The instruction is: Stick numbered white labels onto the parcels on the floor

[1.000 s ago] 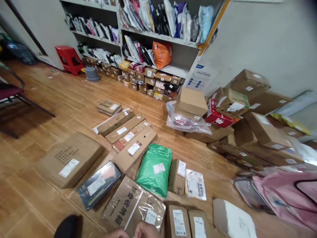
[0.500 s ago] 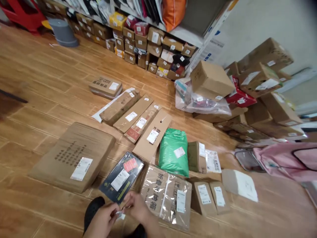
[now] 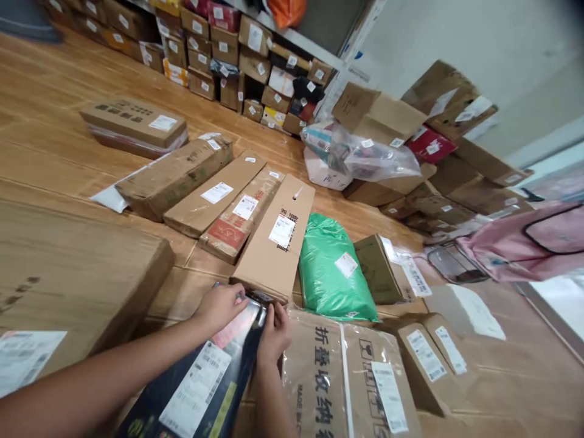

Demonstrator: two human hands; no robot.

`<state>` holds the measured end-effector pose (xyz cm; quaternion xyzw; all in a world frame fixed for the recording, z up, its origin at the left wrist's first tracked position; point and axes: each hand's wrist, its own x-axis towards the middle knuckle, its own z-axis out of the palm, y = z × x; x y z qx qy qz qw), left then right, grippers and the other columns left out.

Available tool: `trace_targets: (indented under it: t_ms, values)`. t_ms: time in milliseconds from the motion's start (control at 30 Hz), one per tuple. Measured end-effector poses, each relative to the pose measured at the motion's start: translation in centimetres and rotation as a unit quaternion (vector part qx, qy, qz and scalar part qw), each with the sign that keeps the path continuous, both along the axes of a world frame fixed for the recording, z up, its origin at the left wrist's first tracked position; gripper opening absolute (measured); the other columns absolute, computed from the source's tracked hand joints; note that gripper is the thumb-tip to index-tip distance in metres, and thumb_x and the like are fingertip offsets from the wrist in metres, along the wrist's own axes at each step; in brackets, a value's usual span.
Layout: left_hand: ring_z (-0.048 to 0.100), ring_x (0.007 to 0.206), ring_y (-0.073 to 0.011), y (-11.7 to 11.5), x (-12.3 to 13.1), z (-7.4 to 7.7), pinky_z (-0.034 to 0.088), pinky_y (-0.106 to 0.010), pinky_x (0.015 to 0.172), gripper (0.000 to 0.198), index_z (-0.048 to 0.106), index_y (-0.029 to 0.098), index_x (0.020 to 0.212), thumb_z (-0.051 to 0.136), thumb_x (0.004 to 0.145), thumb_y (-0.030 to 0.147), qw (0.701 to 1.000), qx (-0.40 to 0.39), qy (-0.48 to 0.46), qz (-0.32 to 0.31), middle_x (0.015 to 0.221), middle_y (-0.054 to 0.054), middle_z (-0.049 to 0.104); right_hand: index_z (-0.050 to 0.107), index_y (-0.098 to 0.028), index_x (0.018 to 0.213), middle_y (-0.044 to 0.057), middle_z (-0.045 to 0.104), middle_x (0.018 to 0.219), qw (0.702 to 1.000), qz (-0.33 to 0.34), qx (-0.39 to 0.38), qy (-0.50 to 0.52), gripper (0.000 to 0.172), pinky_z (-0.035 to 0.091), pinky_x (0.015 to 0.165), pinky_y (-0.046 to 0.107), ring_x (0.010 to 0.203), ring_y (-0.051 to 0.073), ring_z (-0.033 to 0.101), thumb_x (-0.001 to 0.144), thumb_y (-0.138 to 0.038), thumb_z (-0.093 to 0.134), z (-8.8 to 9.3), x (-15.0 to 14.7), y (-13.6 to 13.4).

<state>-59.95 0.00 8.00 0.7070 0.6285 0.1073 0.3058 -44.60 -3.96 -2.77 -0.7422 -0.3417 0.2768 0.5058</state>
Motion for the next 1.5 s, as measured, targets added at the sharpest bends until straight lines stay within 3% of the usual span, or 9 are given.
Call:
trace_targets:
  t_ms: [233, 533, 633, 733, 867, 1033, 1267, 1433, 1500]
  values:
    - [0.062, 0.068, -0.0157, 0.6, 2.2, -4.0, 0.038, -0.024, 0.062, 0.029, 0.072, 0.022, 0.102, 0.052, 0.084, 0.034, 0.997, 0.061, -0.047, 0.019, 0.075, -0.003, 0.072, 0.066, -0.013, 0.093, 0.018, 0.07, 0.097, 0.986, -0.105, 0.122, -0.045, 0.052, 0.055, 0.082, 0.042, 0.089, 0.027, 0.066, 0.08, -0.061, 0.05, -2.8, -2.1, 1.3]
    - [0.057, 0.062, -0.0146, 0.5, 3.6, -5.7, 0.037, -0.025, 0.06, 0.026, 0.07, 0.019, 0.091, 0.051, 0.085, 0.036, 0.992, 0.106, -0.061, 0.014, 0.067, -0.001, 0.065, 0.069, -0.014, 0.076, 0.01, 0.069, 0.076, 0.969, -0.079, 0.202, -0.115, 0.033, 0.055, 0.064, 0.031, 0.07, 0.02, 0.065, 0.082, -0.045, 0.058, -2.4, -1.9, 2.1]
    - [0.057, 0.069, -0.0149, 1.2, 2.6, -5.3, 0.042, -0.026, 0.069, 0.027, 0.065, 0.016, 0.092, 0.054, 0.084, 0.039, 0.986, 0.139, -0.079, -0.048, 0.071, -0.001, 0.062, 0.07, -0.017, 0.074, 0.009, 0.07, 0.076, 0.962, -0.046, 0.226, -0.149, 0.026, 0.054, 0.071, 0.032, 0.072, 0.019, 0.065, 0.083, -0.038, 0.059, -2.2, -1.2, 2.0]
    - [0.058, 0.078, -0.0154, 1.4, 0.7, -4.8, 0.045, -0.024, 0.073, 0.037, 0.059, 0.016, 0.112, 0.062, 0.077, 0.028, 0.966, 0.182, -0.083, -0.164, 0.083, -0.002, 0.063, 0.07, -0.016, 0.08, 0.008, 0.071, 0.074, 0.957, -0.041, 0.238, -0.163, 0.021, 0.053, 0.069, 0.03, 0.068, 0.019, 0.066, 0.082, -0.035, 0.062, -2.3, -0.9, 2.0]
    - [0.057, 0.081, -0.0207, 1.6, -0.3, -4.3, 0.045, -0.031, 0.071, 0.029, 0.065, 0.019, 0.106, 0.045, 0.086, 0.013, 0.888, 0.336, -0.007, -0.313, 0.087, -0.007, 0.063, 0.068, -0.016, 0.084, 0.007, 0.071, 0.075, 0.949, 0.01, 0.246, -0.199, 0.015, 0.052, 0.069, 0.028, 0.07, 0.017, 0.066, 0.085, -0.027, 0.059, -2.6, -0.4, 2.0]
    - [0.055, 0.081, -0.0178, 3.3, 2.2, -3.1, 0.042, -0.03, 0.075, 0.022, 0.069, 0.018, 0.083, 0.047, 0.084, 0.023, 0.944, 0.141, -0.233, -0.188, 0.083, -0.006, 0.059, 0.066, -0.018, 0.078, 0.005, 0.066, 0.073, 0.942, 0.153, 0.218, -0.204, 0.016, 0.05, 0.066, 0.027, 0.072, 0.017, 0.062, 0.086, -0.018, 0.052, -1.2, 0.3, 1.5]
    - [0.056, 0.077, -0.0174, 5.8, 2.3, -1.4, 0.043, -0.029, 0.074, 0.037, 0.064, 0.016, 0.084, 0.056, 0.073, 0.05, 0.926, 0.031, -0.373, -0.056, 0.08, -0.004, 0.063, 0.066, -0.02, 0.066, 0.002, 0.065, 0.07, 0.931, 0.341, 0.132, 0.004, 0.01, 0.046, 0.068, 0.029, 0.072, 0.018, 0.06, 0.075, -0.023, 0.068, 1.2, 0.0, -2.2]
    - [0.046, 0.065, -0.0124, 5.1, 2.2, -0.6, 0.036, -0.025, 0.064, 0.038, 0.055, 0.017, 0.073, 0.065, 0.06, 0.05, 0.913, -0.002, -0.408, 0.002, 0.065, 0.004, 0.048, 0.053, -0.026, 0.101, 0.002, 0.061, 0.091, 0.948, 0.074, 0.205, 0.233, 0.033, 0.05, 0.069, 0.028, 0.082, 0.016, 0.061, 0.076, -0.041, 0.069, 1.3, 2.2, -3.0]
    - [0.041, 0.061, -0.0112, 4.3, 3.1, -0.3, 0.032, -0.024, 0.06, 0.035, 0.053, 0.017, 0.067, 0.068, 0.057, 0.046, 0.915, -0.021, -0.404, -0.006, 0.06, 0.006, 0.043, 0.041, -0.031, 0.117, 0.005, 0.058, 0.106, 0.939, 0.056, 0.231, 0.25, 0.055, 0.052, 0.076, 0.031, 0.093, 0.017, 0.062, 0.073, -0.041, 0.072, 3.2, 2.8, -1.9]
